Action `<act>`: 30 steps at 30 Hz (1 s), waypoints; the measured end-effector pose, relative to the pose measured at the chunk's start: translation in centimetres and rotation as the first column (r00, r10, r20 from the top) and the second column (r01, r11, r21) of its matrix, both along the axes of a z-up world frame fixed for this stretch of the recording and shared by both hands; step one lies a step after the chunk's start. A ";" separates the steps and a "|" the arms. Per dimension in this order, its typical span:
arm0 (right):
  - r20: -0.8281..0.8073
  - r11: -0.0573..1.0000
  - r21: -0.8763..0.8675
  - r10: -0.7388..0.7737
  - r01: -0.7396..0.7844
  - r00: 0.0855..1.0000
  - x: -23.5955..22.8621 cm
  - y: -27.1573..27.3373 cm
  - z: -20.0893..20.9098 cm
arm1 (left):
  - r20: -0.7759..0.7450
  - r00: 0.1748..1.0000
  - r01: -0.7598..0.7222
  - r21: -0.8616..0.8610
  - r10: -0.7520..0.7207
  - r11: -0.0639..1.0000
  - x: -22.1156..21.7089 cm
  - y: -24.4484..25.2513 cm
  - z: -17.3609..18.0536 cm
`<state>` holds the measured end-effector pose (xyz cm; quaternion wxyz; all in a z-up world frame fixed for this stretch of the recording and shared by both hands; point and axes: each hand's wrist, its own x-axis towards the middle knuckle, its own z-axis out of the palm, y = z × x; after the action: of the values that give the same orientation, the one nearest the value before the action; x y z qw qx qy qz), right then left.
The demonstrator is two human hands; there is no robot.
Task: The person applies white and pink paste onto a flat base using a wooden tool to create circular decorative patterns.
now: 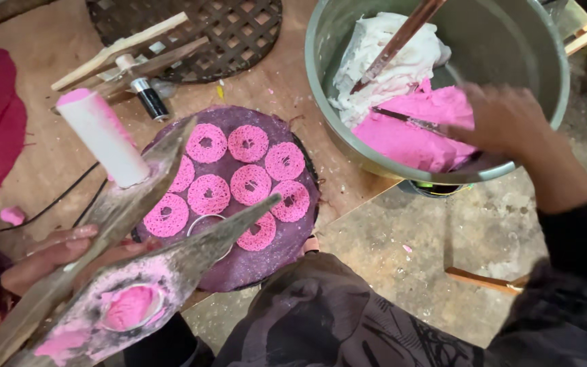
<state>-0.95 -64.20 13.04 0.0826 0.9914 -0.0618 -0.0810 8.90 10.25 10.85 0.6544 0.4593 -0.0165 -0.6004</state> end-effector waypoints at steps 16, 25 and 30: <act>0.037 0.927 -0.374 0.060 -0.041 0.998 -3.7 -2.5 3.1 | -0.395 0.911 -0.024 -0.345 -0.122 0.938 1.7 -7.0 2.1; 0.052 0.978 -0.173 0.126 -0.115 0.991 -5.2 0.5 1.2 | -0.462 0.886 -0.163 -0.236 0.036 0.958 1.6 -8.5 2.4; -0.152 0.993 -0.121 -0.015 -0.004 0.988 -5.0 2.9 2.7 | 0.448 0.717 -0.423 -0.330 0.534 0.844 -2.7 -12.3 0.7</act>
<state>-6.00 -61.29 15.77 0.1467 0.9753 -0.0627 -0.1530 6.20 -2.04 11.59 0.8011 0.5235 -0.1353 -0.2565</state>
